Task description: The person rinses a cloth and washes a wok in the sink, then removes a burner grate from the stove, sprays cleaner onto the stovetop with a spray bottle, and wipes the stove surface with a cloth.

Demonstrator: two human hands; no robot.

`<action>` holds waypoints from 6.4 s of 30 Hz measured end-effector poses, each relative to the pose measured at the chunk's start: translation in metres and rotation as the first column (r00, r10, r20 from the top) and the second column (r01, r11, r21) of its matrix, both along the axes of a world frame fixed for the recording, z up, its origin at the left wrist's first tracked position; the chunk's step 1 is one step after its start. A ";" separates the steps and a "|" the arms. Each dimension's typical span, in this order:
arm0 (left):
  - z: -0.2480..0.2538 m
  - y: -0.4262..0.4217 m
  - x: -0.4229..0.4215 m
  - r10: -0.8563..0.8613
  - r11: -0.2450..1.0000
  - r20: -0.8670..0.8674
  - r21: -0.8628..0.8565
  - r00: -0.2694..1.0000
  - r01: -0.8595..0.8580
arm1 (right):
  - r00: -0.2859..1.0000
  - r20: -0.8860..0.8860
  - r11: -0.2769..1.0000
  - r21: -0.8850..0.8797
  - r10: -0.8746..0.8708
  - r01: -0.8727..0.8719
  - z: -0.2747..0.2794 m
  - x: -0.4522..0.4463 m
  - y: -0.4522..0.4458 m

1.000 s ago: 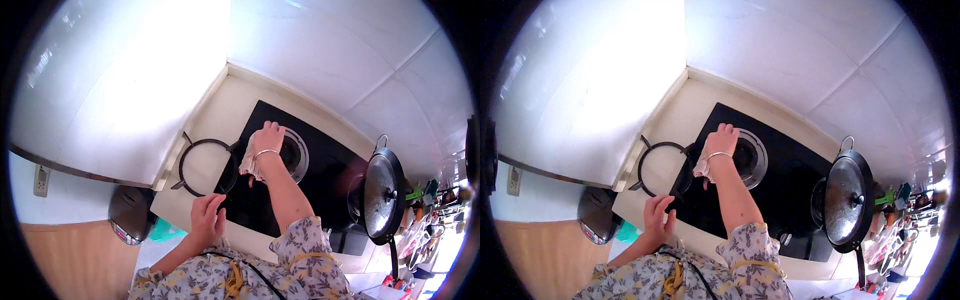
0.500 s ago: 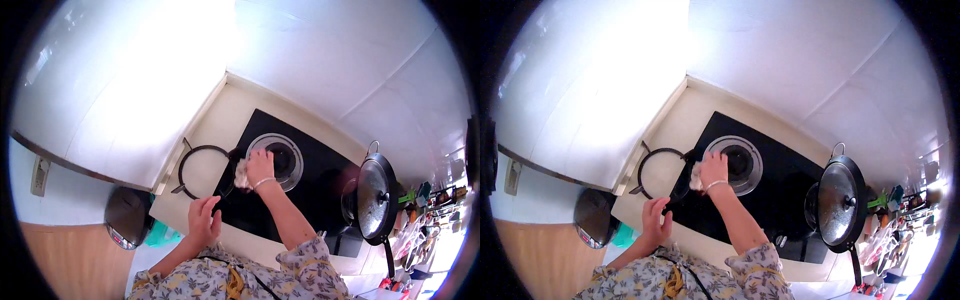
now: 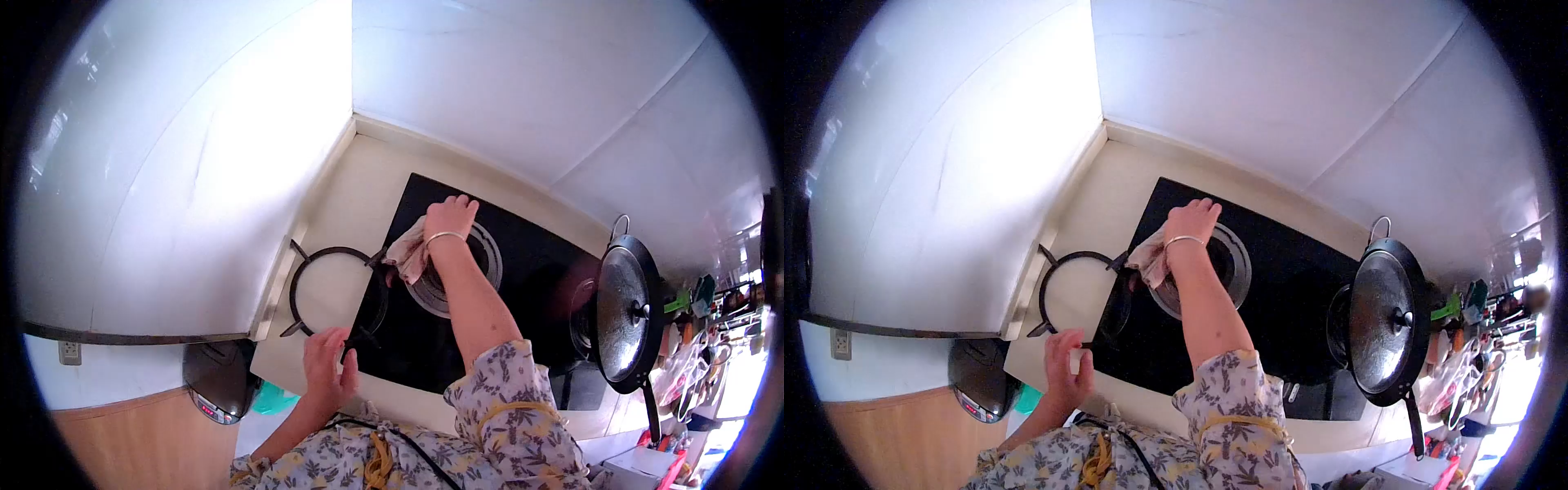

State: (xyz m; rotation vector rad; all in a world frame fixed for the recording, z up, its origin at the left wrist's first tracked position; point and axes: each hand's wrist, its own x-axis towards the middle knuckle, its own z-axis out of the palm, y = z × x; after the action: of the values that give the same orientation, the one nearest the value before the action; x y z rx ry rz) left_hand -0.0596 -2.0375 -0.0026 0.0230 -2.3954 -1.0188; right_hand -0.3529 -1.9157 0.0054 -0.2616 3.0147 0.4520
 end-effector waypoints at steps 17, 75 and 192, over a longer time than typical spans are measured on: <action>0.015 0.016 0.012 -0.014 1.000 -0.050 -0.026 0.999 0.013 | 0.878 -0.200 0.834 -0.277 0.436 -0.477 -0.027 0.130 0.024; 0.018 0.046 0.023 -0.207 0.977 0.081 -0.032 0.975 0.211 | 0.983 -0.182 0.747 -0.653 0.006 -0.126 -0.072 0.038 0.177; -0.024 -0.013 -0.002 0.041 0.796 0.430 -0.559 0.902 0.231 | 0.960 -0.275 0.708 -0.669 0.046 -0.226 -0.028 0.341 0.217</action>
State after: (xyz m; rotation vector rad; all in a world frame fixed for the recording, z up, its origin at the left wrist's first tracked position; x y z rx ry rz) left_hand -0.0616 -2.0506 -0.0268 -0.1238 -3.0532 -0.2478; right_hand -0.0117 -1.6992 -0.0229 -0.5087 3.2645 -0.7530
